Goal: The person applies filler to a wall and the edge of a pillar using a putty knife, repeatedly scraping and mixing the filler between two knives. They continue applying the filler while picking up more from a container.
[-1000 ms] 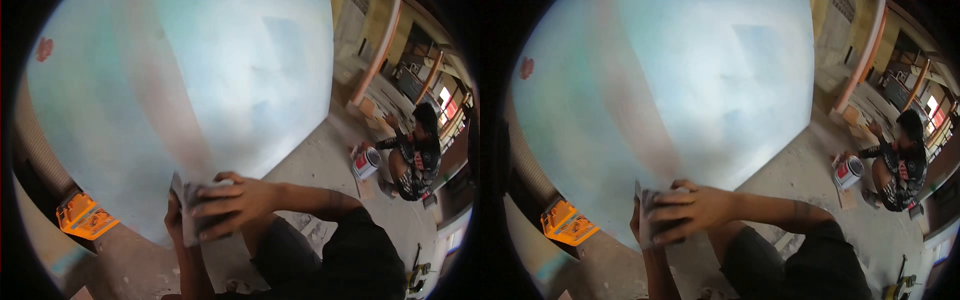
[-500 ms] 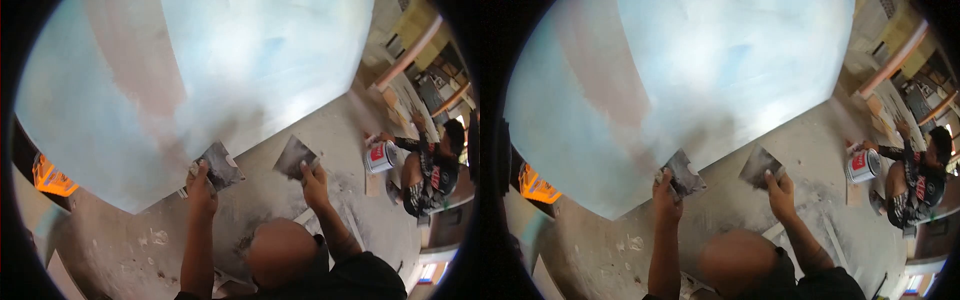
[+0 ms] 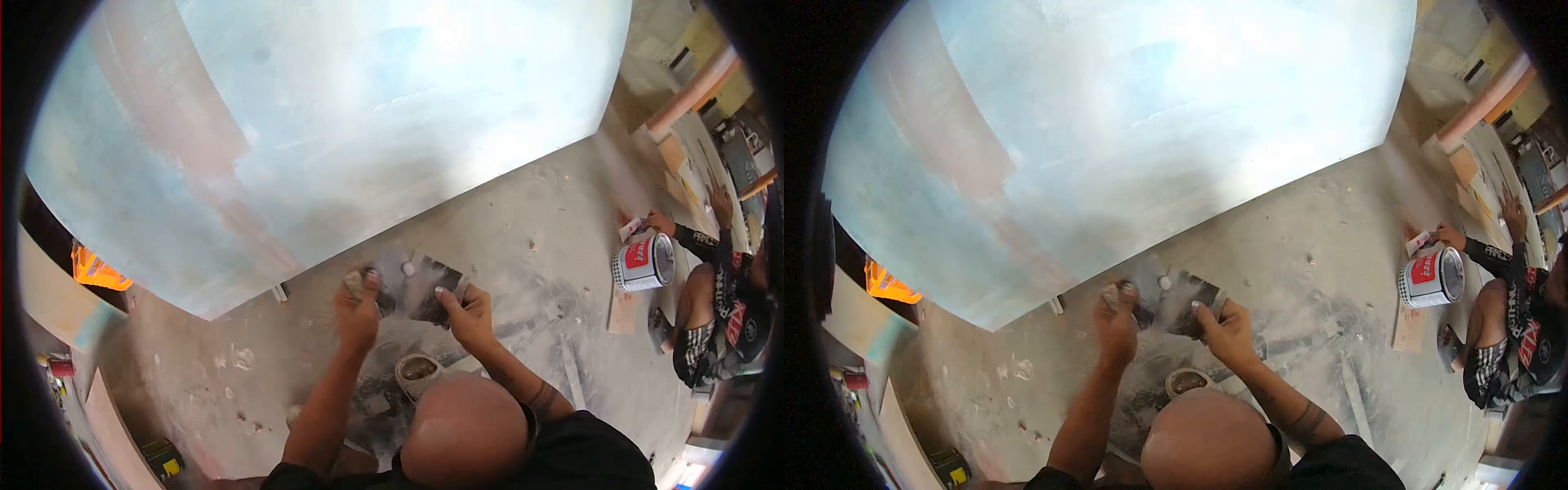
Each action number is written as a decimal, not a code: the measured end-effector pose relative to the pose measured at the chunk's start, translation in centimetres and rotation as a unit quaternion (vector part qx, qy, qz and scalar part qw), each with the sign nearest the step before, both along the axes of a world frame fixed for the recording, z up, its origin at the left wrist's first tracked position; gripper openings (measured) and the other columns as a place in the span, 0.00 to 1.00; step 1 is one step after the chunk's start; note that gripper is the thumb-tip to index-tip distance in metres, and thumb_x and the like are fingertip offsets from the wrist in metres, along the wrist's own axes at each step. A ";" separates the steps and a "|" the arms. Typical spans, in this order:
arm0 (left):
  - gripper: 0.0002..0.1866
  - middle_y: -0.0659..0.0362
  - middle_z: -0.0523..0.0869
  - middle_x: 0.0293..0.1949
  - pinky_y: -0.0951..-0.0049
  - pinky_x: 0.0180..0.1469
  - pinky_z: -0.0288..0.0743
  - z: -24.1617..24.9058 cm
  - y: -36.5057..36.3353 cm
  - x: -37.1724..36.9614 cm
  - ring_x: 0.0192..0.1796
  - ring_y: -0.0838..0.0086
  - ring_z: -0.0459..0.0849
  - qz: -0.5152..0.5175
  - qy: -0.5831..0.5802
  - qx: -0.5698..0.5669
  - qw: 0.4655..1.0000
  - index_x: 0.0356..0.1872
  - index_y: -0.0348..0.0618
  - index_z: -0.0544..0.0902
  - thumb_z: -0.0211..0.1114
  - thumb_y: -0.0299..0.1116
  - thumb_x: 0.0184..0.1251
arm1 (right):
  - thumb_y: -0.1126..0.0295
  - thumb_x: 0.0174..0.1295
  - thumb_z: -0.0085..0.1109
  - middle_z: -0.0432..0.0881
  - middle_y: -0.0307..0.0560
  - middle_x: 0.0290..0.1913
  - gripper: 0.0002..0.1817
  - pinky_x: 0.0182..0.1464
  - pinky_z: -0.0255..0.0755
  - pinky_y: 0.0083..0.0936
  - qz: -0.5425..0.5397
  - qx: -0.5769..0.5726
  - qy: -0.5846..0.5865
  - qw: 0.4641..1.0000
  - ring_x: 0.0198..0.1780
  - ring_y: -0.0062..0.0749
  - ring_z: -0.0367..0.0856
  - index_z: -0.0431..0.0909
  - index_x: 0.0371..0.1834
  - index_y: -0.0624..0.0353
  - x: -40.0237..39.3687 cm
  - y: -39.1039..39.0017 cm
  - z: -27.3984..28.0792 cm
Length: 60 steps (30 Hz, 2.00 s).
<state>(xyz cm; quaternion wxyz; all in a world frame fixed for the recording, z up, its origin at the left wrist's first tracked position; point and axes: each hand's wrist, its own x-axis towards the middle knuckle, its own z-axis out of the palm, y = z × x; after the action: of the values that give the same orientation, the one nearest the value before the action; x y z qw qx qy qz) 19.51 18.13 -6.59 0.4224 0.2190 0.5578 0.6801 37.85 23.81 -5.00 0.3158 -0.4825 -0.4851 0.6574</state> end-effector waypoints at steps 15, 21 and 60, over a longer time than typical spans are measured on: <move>0.16 0.60 0.84 0.48 0.71 0.54 0.74 -7.3 -4.2 -4.8 0.50 0.75 0.80 0.142 -0.078 -0.129 0.978 0.53 0.37 0.79 0.66 0.37 0.73 | 0.66 0.79 0.47 0.82 0.42 0.51 0.16 0.56 0.71 0.24 -0.151 0.005 0.084 0.985 0.50 0.24 0.79 0.74 0.59 0.65 -9.9 3.8 -15.9; 0.13 0.60 0.85 0.46 0.69 0.52 0.79 -4.4 -6.8 -5.3 0.48 0.73 0.84 0.169 -0.142 -0.114 0.969 0.52 0.38 0.79 0.65 0.33 0.73 | 0.65 0.78 0.47 0.81 0.48 0.53 0.19 0.59 0.70 0.28 -0.216 0.063 0.055 0.973 0.54 0.31 0.78 0.70 0.64 0.68 -12.7 5.3 -16.2; 0.15 0.55 0.86 0.49 0.56 0.51 0.86 -4.5 -3.2 -4.3 0.49 0.64 0.88 0.070 -0.310 -0.004 0.948 0.57 0.41 0.76 0.58 0.37 0.77 | 0.80 0.69 0.49 0.71 0.63 0.64 0.28 0.64 0.69 0.40 -0.109 0.325 -0.168 0.924 0.62 0.56 0.74 0.62 0.74 0.61 -10.7 9.1 -14.8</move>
<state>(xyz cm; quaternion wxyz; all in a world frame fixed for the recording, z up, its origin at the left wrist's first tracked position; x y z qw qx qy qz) 15.19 14.96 -11.11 0.5264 -0.0442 0.4157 0.7404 27.10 32.90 -19.79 0.4385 -0.5067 -0.6627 0.3343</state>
